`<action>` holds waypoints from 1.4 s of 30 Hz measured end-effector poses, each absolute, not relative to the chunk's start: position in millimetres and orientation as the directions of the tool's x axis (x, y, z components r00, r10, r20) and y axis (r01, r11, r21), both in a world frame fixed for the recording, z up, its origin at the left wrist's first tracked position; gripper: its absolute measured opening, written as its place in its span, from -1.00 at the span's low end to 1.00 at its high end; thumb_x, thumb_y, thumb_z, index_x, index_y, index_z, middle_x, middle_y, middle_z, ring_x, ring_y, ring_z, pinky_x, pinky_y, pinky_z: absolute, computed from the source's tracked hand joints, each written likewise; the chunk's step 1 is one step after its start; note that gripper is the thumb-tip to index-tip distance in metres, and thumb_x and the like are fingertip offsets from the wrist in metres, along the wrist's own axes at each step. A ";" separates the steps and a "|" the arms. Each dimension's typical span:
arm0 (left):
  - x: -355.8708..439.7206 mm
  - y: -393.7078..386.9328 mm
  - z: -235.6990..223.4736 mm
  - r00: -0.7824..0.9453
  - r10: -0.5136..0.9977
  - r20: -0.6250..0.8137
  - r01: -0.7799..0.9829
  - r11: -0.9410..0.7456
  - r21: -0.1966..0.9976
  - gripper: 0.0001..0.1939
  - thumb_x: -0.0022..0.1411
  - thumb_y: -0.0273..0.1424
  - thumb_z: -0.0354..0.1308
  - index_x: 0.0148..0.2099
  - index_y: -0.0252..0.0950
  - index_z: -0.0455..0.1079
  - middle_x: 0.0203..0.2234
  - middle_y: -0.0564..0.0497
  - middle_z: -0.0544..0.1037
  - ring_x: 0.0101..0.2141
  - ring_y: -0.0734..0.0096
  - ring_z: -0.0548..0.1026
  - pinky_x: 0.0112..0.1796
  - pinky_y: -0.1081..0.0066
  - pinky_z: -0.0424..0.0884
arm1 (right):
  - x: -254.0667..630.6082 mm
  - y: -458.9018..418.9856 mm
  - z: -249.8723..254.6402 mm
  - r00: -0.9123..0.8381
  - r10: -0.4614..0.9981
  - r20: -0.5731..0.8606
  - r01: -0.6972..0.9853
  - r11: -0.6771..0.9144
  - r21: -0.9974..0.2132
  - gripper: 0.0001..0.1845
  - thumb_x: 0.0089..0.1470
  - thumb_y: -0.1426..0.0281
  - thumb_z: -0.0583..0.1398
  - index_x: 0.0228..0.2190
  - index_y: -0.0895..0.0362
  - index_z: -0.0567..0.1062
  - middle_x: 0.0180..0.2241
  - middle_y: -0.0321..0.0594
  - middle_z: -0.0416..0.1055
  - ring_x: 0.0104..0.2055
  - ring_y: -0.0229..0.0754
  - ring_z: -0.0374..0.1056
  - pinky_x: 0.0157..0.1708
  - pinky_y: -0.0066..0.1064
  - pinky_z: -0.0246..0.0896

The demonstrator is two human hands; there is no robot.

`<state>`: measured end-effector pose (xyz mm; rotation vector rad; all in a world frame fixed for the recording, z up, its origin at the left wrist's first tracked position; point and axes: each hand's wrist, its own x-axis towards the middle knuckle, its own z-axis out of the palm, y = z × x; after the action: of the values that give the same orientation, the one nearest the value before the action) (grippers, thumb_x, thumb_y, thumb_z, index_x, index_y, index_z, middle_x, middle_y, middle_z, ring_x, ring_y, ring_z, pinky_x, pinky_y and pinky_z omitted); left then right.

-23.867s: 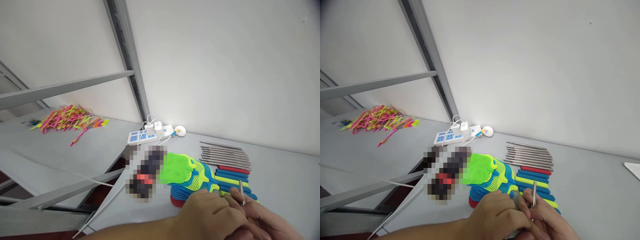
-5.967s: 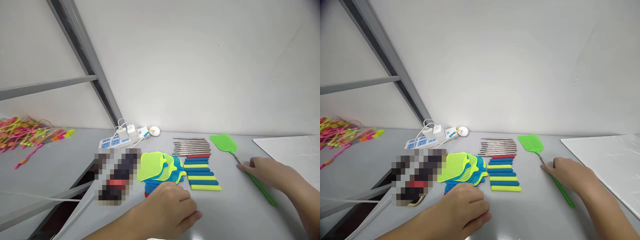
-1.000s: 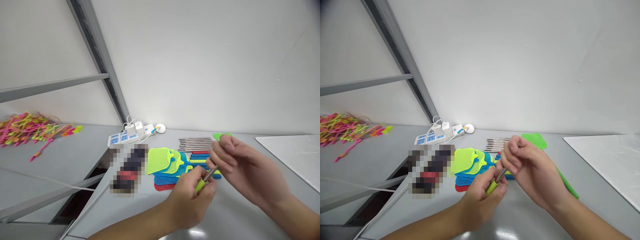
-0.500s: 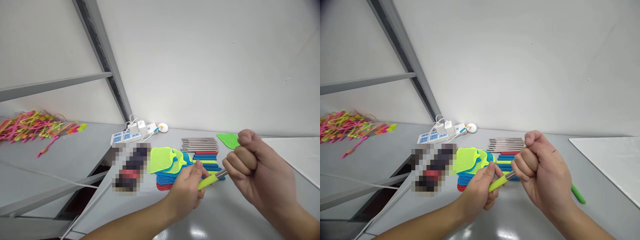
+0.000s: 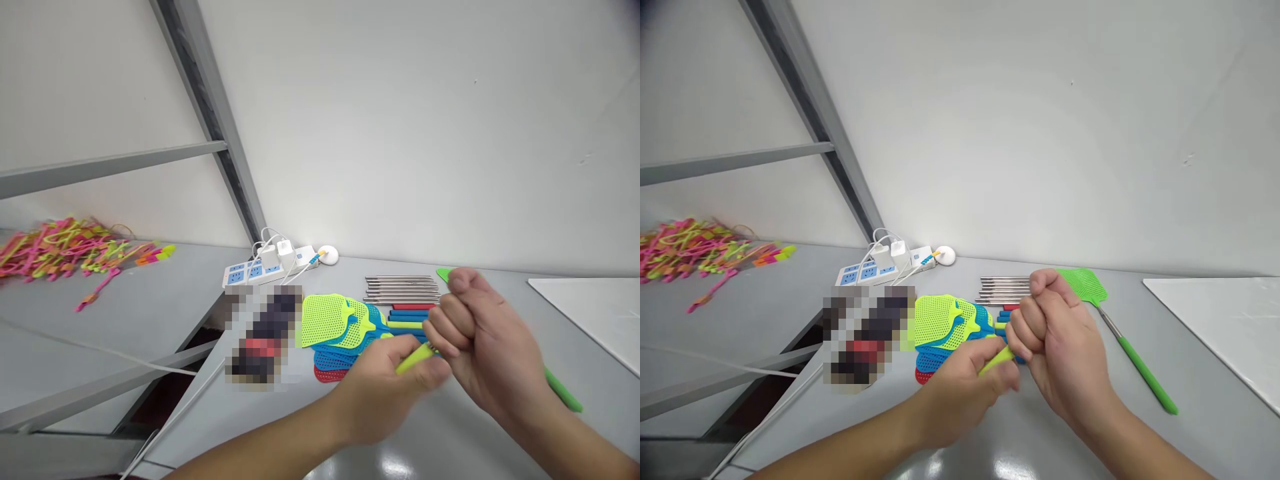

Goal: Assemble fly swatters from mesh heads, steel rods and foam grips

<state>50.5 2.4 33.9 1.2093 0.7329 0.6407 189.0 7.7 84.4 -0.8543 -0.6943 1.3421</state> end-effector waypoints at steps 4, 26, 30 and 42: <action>53.2 5.0 30.3 0.633 0.724 -0.274 -0.008 0.360 0.933 -0.68 0.30 -0.14 0.10 -0.36 -0.22 0.14 -0.67 0.27 0.14 -0.72 0.64 0.09 -0.66 0.55 0.12 | 204.8 15.3 72.9 -0.008 1.000 -0.011 -0.480 -0.013 -0.877 -0.84 0.15 0.34 0.21 -0.18 0.01 0.45 -0.54 -0.39 0.23 -0.45 -0.28 0.25 -0.33 -0.38 0.38; 63.8 -0.6 29.8 0.520 0.831 -0.197 -0.265 0.376 0.888 -0.72 0.19 -0.19 0.31 -0.36 -0.30 0.41 -0.62 0.14 0.39 -0.68 0.64 0.23 -0.67 0.58 0.23 | 203.3 9.2 39.5 -0.377 0.926 -0.001 -0.751 -0.306 -0.585 -0.76 0.00 0.57 0.21 -0.37 0.04 0.27 -0.55 -0.46 0.07 -0.57 -0.35 0.02 -0.62 -0.58 0.16; 66.4 1.2 30.2 0.476 0.855 -0.204 -0.244 0.351 0.904 -0.73 0.17 -0.20 0.32 -0.38 -0.28 0.42 -0.60 0.12 0.42 -0.63 0.62 0.25 -0.63 0.58 0.24 | 203.2 11.7 37.3 -0.382 0.924 0.024 -0.736 -0.289 -0.613 -0.78 0.01 0.54 0.19 -0.39 0.03 0.25 -0.57 -0.48 0.09 -0.61 -0.35 0.04 -0.68 -0.57 0.15; 62.6 10.0 33.1 0.384 0.914 -0.133 -0.246 0.240 0.939 -0.72 0.22 -0.16 0.28 -0.29 -0.29 0.46 -0.50 0.11 0.43 -0.65 0.66 0.21 -0.59 0.53 0.26 | 205.9 -0.1 50.9 -0.117 0.976 0.183 -0.520 0.097 -0.849 -0.85 0.10 0.51 0.18 -0.38 0.04 0.30 -0.42 -0.39 0.25 -0.42 -0.30 0.29 -0.42 -0.40 0.31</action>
<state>62.6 10.0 33.1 1.0140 0.8190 0.9279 205.9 -0.1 50.9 -0.6219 -0.9792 1.4231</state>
